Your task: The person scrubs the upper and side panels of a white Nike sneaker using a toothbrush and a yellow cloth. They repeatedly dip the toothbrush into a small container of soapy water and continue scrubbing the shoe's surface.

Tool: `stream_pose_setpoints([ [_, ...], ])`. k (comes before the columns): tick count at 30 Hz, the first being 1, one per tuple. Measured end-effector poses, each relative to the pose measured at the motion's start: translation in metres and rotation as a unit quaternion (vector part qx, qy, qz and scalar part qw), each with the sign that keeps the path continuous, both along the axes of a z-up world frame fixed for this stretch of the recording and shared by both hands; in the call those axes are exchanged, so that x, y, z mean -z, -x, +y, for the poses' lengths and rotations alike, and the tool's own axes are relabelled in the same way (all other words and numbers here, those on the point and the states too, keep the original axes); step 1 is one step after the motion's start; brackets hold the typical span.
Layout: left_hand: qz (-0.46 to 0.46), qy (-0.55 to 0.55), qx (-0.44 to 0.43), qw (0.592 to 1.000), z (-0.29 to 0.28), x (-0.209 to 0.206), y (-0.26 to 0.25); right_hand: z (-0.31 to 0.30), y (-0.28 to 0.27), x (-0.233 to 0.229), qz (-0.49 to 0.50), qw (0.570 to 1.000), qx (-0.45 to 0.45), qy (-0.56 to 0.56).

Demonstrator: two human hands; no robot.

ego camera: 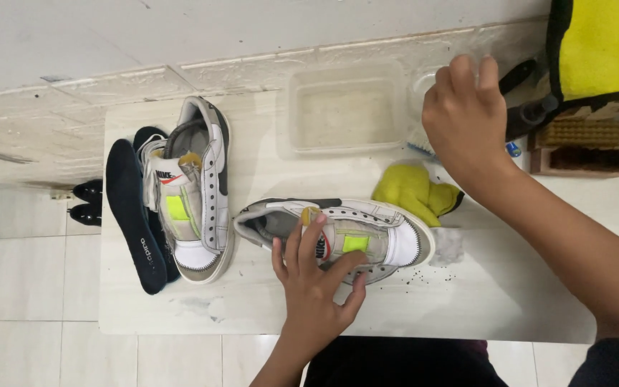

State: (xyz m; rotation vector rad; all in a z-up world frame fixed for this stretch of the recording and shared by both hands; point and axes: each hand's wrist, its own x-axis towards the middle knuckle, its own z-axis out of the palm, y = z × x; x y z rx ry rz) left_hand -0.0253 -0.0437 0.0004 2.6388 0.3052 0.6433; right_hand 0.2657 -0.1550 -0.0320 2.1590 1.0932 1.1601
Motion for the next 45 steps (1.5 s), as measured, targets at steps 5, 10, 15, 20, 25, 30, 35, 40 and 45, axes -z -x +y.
stream_pose_setpoints([
  [5,0.006,-0.001,-0.029,1.0,-0.005,0.009,0.0,-0.03,0.028,-0.04,-0.017,0.998,0.025,-0.058],
  [10,-0.029,0.003,-0.066,0.997,-0.014,0.035,0.003,-0.06,0.063,-0.055,0.068,0.978,-0.136,-0.14],
  [15,-0.085,0.027,-0.076,0.993,-0.017,0.049,0.002,-0.056,0.105,-0.039,0.166,0.906,-0.352,-0.165],
  [20,-0.095,0.035,-0.073,0.992,-0.017,0.046,-0.001,-0.054,0.114,-0.053,0.154,0.913,-0.366,-0.094],
  [25,-0.101,0.029,-0.07,0.992,-0.017,0.045,-0.001,-0.044,0.122,-0.048,0.153,0.898,-0.392,-0.125],
  [30,-0.079,0.04,-0.069,0.994,-0.018,0.047,-0.001,-0.047,0.125,-0.06,0.104,0.91,-0.396,-0.057],
  [35,-0.081,0.038,-0.071,0.993,-0.019,0.047,-0.001,-0.056,0.124,-0.045,0.153,0.901,-0.397,-0.089],
  [40,-0.064,0.046,-0.067,0.995,-0.02,0.047,0.0,-0.055,0.121,-0.05,0.172,0.892,-0.406,-0.103],
  [45,-0.055,0.051,-0.063,0.995,-0.017,0.049,0.001,-0.059,0.146,-0.013,-0.065,0.878,-0.474,-0.031],
])
